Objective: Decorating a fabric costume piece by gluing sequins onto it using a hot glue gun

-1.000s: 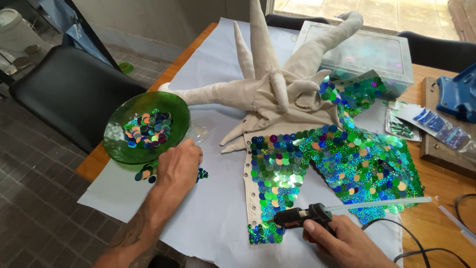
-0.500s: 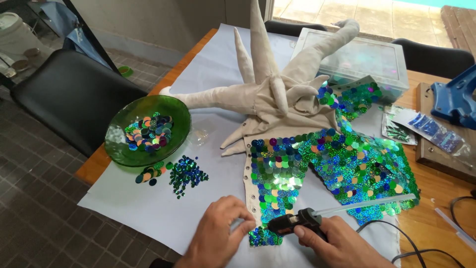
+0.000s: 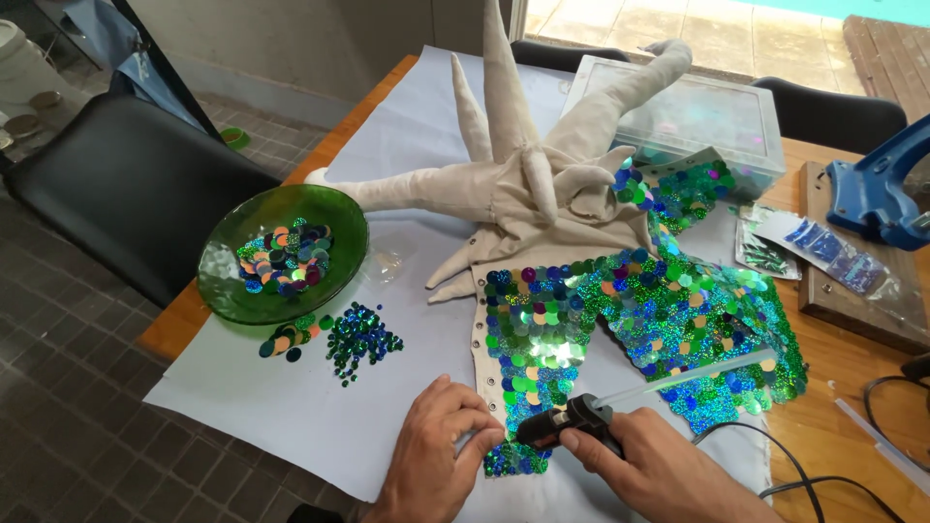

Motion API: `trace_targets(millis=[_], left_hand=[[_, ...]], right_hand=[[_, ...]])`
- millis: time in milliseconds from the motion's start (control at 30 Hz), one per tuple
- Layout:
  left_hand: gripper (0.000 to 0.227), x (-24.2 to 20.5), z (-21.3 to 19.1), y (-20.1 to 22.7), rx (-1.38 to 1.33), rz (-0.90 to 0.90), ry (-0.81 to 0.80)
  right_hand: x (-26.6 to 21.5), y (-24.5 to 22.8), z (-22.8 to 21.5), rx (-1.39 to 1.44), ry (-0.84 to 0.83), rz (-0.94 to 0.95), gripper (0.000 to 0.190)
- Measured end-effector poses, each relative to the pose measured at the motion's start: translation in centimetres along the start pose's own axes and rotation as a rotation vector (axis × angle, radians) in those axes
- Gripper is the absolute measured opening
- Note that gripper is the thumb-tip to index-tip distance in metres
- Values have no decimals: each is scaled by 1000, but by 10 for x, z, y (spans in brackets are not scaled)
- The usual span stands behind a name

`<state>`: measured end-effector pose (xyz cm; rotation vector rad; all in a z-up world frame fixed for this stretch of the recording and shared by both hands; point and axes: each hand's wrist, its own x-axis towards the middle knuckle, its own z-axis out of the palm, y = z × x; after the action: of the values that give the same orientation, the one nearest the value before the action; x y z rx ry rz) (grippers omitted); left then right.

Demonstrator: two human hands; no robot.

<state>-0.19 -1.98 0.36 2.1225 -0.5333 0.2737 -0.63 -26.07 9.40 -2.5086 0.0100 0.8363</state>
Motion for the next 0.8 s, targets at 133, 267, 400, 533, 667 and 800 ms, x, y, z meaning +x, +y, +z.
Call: trace_targets(millis=[133, 267, 400, 533, 667, 800], left_hand=[[9, 0, 0, 1, -29, 60, 61], [7, -1, 1, 1, -6, 37, 58], [9, -3, 3, 1, 2, -5, 39], [10, -1, 3, 1, 22, 2, 34], [10, -1, 3, 3, 19, 6, 25], [9, 0, 4, 3, 19, -34, -1]], right_hand=[[7, 7, 6, -118, 54, -25, 48], [5, 3, 4, -158, 40, 43, 56], [9, 8, 9, -198, 73, -24, 55], [6, 4, 7, -198, 65, -22, 56], [6, 1, 9, -274, 80, -28, 53], [3, 0, 8, -244, 74, -15, 51]])
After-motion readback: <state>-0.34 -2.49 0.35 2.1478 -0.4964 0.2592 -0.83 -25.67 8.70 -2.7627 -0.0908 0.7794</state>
